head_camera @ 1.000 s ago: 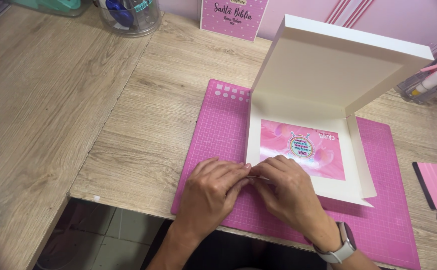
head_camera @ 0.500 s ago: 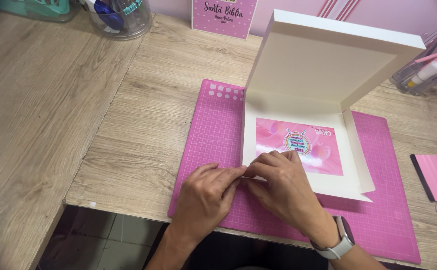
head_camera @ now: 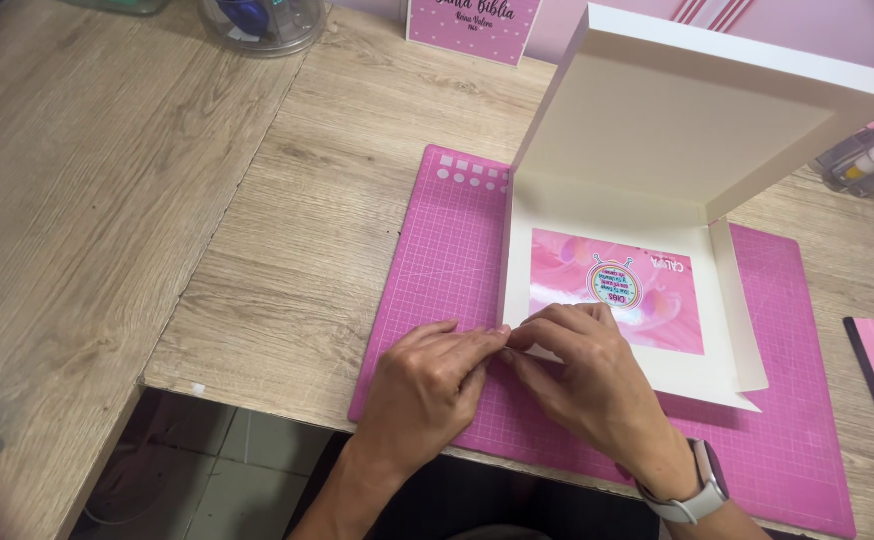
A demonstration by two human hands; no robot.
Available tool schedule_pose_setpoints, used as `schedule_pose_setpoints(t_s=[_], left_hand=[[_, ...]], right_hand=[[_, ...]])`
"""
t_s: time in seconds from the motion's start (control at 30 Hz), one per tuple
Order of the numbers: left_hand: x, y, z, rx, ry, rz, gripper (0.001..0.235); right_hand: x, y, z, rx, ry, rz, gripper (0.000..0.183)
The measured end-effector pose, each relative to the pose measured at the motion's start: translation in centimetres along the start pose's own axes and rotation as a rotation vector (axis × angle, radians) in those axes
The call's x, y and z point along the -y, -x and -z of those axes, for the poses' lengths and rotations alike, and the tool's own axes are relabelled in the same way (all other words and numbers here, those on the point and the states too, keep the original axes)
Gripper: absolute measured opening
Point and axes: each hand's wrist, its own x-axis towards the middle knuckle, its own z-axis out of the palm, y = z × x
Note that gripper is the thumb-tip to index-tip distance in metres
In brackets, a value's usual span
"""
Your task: Assembling a white cardboard box by applying glue to the flaps and folding them into place.
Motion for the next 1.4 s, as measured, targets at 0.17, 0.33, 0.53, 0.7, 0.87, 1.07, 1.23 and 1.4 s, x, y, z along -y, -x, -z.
schedule_pose_setpoints(t_s=[0.17, 0.33, 0.53, 0.7, 0.87, 1.07, 1.23, 1.4], left_hand=[[-0.3, 0.1, 0.0, 0.047, -0.03, 0.096, 0.055], [-0.8, 0.1, -0.8, 0.02, -0.159, 0.052, 0.051], [-0.5, 0.4, -1.3, -0.013, -0.091, 0.107, 0.049], [-0.5, 0.5, -1.2, 0.019, 0.042, 0.269, 0.04], [-0.4, 0.7, -1.4, 0.013, 0.043, 0.291, 0.03], [-0.8, 0.4, -1.2, -0.018, -0.035, 0.179, 0.03], [-1.2, 0.4, -1.3, -0.043, -0.038, 0.133, 0.027], [-0.8, 0.8, -1.5, -0.018, 0.006, 0.21, 0.027]], right_hand=[[-0.5, 0.1, -0.2, 0.003, 0.049, 0.064, 0.009], [-0.5, -0.1, -0.3, -0.016, 0.041, 0.136, 0.012], [-0.6, -0.2, -0.3, -0.005, 0.052, 0.147, 0.009], [-0.5, -0.2, -0.4, -0.012, 0.064, 0.149, 0.006], [-0.3, -0.3, -0.4, -0.014, 0.066, 0.168, 0.007], [-0.5, -0.3, -0.6, -0.021, 0.094, 0.2, 0.009], [-0.5, -0.2, -1.0, -0.087, 0.104, 0.195, 0.01], [-0.5, -0.2, -0.9, -0.102, 0.104, 0.195, 0.01]])
